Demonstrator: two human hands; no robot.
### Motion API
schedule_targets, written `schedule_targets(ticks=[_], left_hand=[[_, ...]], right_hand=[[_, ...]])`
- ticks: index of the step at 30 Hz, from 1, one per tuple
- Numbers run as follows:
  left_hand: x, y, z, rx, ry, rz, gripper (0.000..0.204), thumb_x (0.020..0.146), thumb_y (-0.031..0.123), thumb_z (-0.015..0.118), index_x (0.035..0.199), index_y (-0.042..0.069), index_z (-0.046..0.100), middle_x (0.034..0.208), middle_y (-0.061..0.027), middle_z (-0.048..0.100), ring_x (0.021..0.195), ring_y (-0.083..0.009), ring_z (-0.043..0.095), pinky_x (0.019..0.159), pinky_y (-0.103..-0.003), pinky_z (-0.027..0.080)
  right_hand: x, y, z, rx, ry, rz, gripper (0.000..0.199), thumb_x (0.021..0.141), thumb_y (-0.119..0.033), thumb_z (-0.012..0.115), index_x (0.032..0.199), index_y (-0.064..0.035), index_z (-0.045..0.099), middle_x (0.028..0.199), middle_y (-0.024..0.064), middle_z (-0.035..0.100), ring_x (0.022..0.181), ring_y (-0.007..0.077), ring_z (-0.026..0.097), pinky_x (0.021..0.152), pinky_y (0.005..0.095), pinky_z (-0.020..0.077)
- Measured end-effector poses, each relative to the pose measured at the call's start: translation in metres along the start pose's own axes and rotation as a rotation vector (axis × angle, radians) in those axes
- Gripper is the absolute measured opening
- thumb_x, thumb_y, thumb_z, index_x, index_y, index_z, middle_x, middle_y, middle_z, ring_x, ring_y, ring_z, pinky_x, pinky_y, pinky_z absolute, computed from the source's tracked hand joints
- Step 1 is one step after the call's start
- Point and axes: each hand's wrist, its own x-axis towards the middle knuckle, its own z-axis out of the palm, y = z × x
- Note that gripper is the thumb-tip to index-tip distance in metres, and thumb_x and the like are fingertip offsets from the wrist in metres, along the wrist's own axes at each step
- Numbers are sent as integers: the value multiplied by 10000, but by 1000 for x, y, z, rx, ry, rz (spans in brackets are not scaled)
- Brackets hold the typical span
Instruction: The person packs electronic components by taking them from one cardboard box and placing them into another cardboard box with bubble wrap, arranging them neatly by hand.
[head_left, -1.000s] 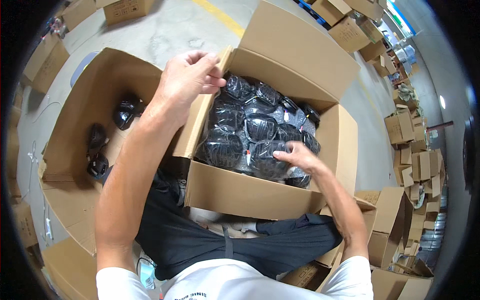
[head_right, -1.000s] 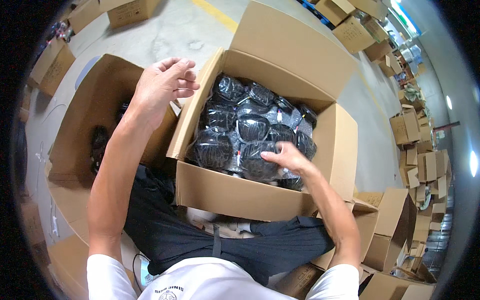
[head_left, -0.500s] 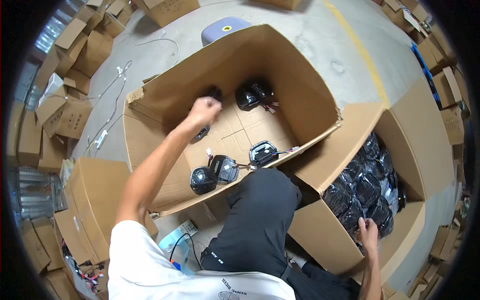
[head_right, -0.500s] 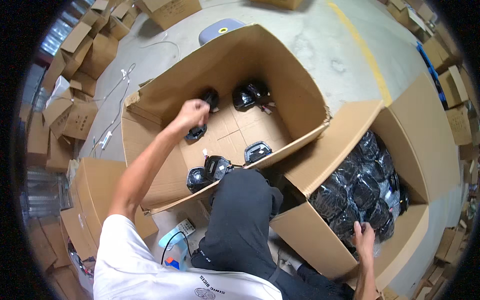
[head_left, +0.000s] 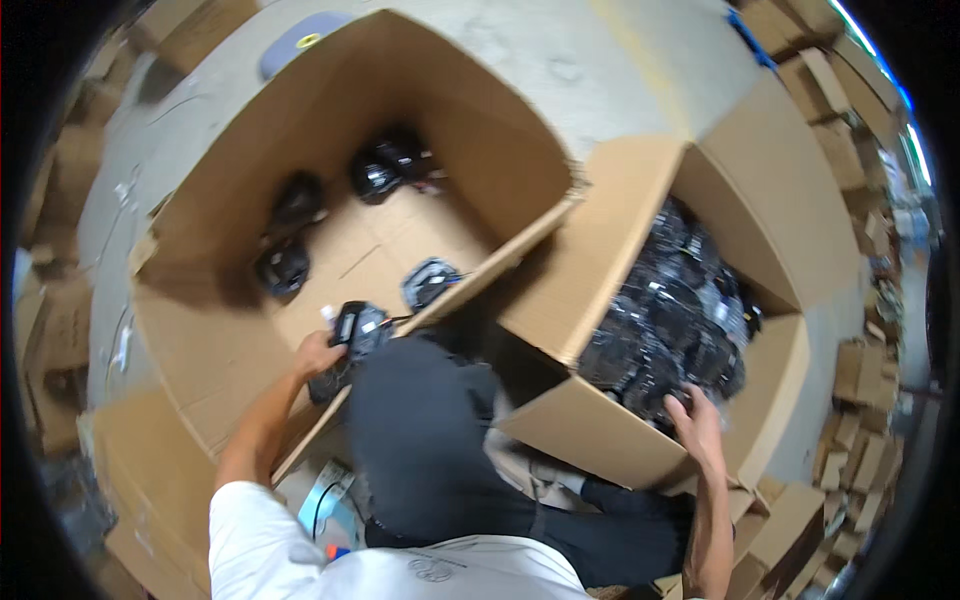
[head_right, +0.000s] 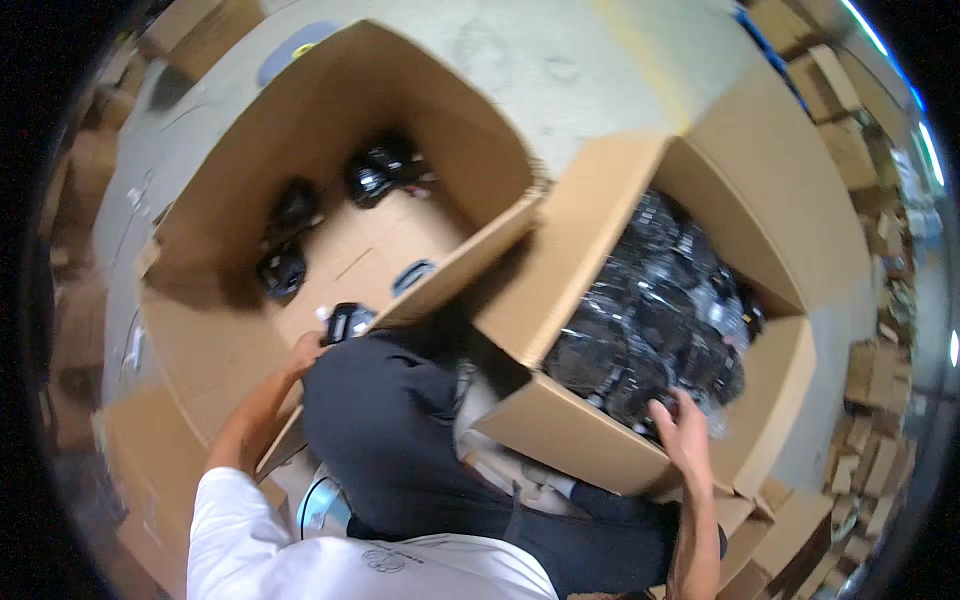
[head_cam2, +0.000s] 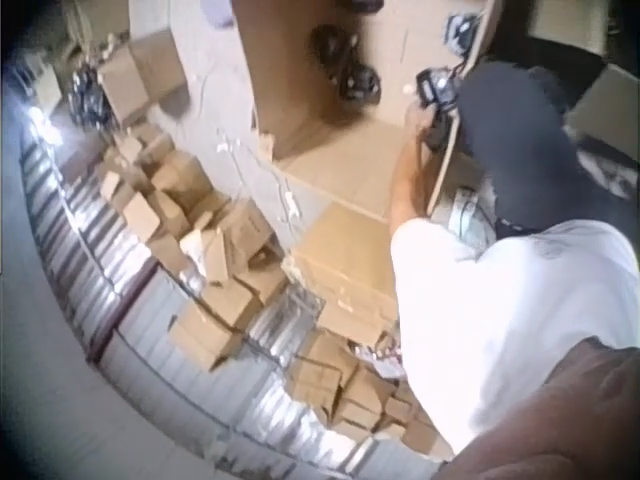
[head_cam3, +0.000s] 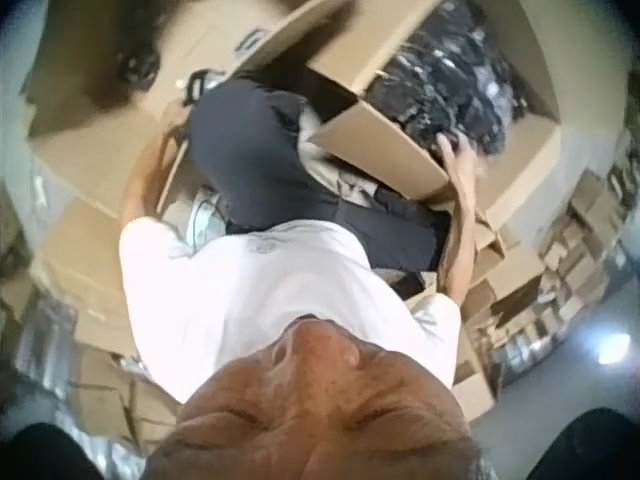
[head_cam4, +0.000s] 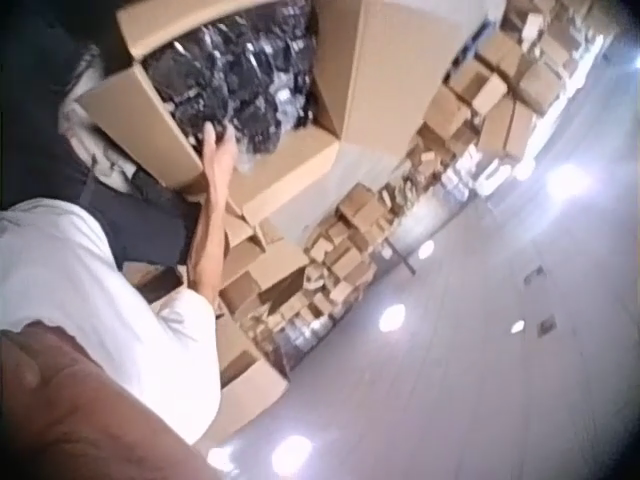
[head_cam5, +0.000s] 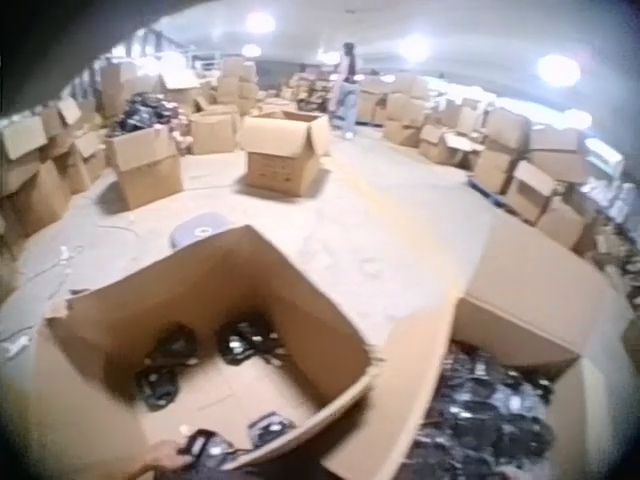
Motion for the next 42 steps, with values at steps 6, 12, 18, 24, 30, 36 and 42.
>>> schedule_targets(ticks=[6, 12, 18, 24, 30, 36, 42], left_hand=[[-37, -2, 24, -80, 325, 215, 340, 884, 284, 671, 877, -57, 658, 759, -207, 671, 740, -316, 659, 724, -471, 504], [-39, 6, -57, 57, 492, 284, 313, 901, 235, 662, 817, -66, 637, 713, -214, 640, 672, -295, 616, 666, -462, 481], [-61, 59, -166, 194, 519, 375, 335, 925, 183, 655, 751, -95, 587, 609, -218, 513, 563, -237, 495, 574, -441, 419], [-131, 156, -244, 190, 799, 535, 399, 952, 250, 631, 771, -101, 571, 605, -218, 519, 566, -222, 485, 569, -441, 409], [-250, 370, -254, -143, 565, 593, 345, 975, 290, 679, 728, 60, 606, 659, 97, 492, 574, -31, 403, 506, -251, 315], [-303, 505, -152, -90, 204, 745, 286, 968, 228, 665, 801, -3, 689, 672, 63, 570, 610, -14, 496, 536, -224, 409], [-286, 560, -71, -341, 74, 834, 392, 946, 407, 726, 972, 16, 739, 721, 68, 558, 620, -11, 468, 568, -184, 372]], right_hand=[[4, 10, 5, -8, 65, -164, 410, 935, -314, 689, 1143, 39, 677, 886, 197, 722, 804, 300, 708, 741, 401, 540], [-7, 4, -11, 22, 85, -196, 418, 925, -301, 676, 1156, 47, 668, 946, 244, 725, 891, 352, 727, 803, 409, 555], [-6, 28, -38, 115, 156, -161, 392, 927, -267, 696, 1166, 42, 670, 960, 207, 738, 855, 280, 729, 789, 374, 560], [-30, -13, -55, 130, 109, -352, 329, 914, -198, 711, 1142, 35, 671, 965, 199, 724, 896, 300, 720, 795, 386, 555], [-75, -130, -79, 46, 541, -1070, 441, 818, -169, 777, 1199, 15, 651, 1174, 200, 666, 1074, 361, 656, 949, 426, 543], [-80, -208, -73, -293, 1143, -1069, 553, 740, -205, 702, 1227, 43, 616, 1271, 173, 601, 1188, 287, 574, 1024, 440, 460], [-36, -106, -110, -326, 973, -875, 339, 746, -108, 678, 1065, -2, 640, 934, 126, 630, 913, 284, 631, 773, 389, 526]])
